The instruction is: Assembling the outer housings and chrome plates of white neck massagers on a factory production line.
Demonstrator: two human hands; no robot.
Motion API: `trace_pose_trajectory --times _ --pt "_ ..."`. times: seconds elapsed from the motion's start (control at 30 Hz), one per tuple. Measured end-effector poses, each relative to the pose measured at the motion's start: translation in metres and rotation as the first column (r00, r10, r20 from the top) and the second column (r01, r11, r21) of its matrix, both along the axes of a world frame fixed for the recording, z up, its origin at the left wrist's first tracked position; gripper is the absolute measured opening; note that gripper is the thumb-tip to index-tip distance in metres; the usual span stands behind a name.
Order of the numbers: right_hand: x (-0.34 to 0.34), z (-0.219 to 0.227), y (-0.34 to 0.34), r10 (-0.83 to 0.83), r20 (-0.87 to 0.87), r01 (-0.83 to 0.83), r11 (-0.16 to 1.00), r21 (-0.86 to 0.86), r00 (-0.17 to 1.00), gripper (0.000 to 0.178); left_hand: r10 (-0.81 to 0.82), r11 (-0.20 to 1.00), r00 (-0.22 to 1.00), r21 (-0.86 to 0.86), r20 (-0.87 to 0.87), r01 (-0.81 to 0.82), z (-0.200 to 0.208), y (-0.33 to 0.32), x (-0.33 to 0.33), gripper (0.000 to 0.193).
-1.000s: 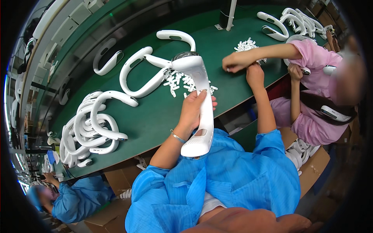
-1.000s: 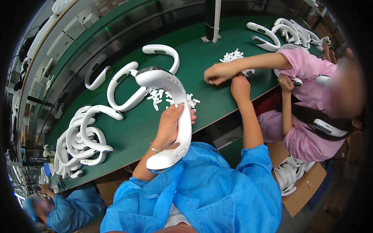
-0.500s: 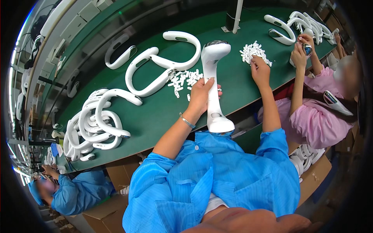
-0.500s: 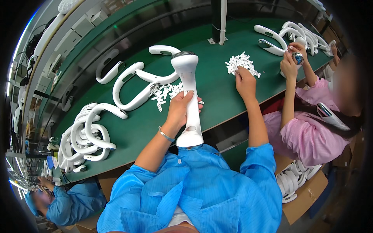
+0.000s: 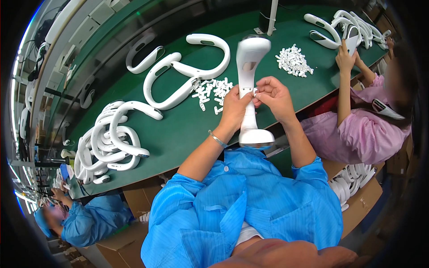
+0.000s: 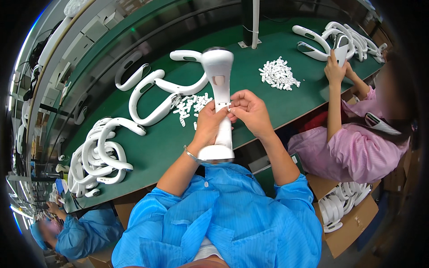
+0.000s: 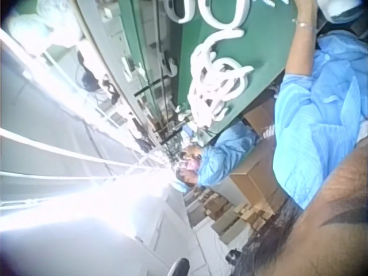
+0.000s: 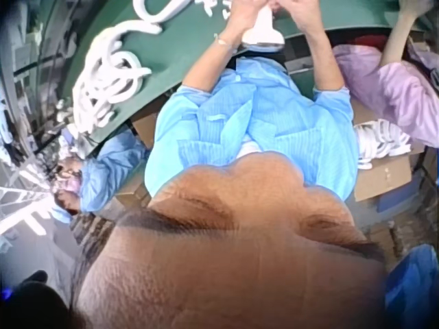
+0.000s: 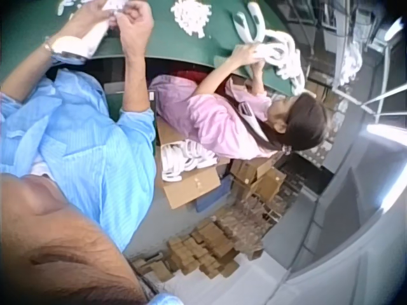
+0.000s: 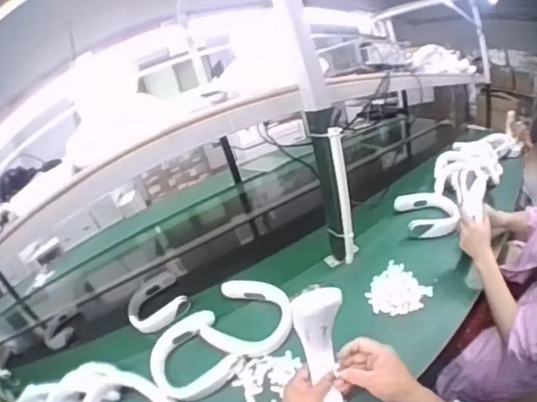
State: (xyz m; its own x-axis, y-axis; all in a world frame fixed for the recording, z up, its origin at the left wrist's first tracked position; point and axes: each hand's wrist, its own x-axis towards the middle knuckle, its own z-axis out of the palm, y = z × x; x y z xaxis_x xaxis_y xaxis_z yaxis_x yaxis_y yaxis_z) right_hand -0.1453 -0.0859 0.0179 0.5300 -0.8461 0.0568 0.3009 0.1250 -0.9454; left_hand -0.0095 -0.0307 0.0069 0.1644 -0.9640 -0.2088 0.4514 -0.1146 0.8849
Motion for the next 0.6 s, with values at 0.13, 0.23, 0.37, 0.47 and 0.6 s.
trace_pose_trajectory --times 0.13,0.23,0.37,0.47,0.6 --pt "0.002 0.004 0.006 -0.003 -0.085 -0.005 0.995 -0.095 0.996 0.016 0.014 0.999 1.0 -0.03 -0.008 -0.014 0.001 0.003 0.0 0.019" --pt "0.001 -0.003 0.006 0.035 -0.128 -0.056 0.986 -0.16 0.991 0.021 0.004 1.0 1.0 -0.018 0.021 -0.004 0.004 0.006 0.001 0.019" --pt "0.005 -0.001 0.014 -0.045 0.011 0.045 0.999 -0.02 0.999 0.022 0.034 0.999 0.999 0.002 0.012 -0.034 0.007 0.012 -0.001 0.022" --pt "0.01 0.003 0.022 -0.074 0.088 0.07 0.996 0.051 0.993 0.022 0.051 0.999 0.999 0.008 -0.011 -0.051 0.008 0.016 0.0 0.023" --pt "0.019 0.004 0.031 -0.125 0.117 0.109 0.985 0.137 0.985 0.023 0.101 0.995 0.995 -0.019 -0.022 -0.101 0.002 0.018 0.002 0.023"
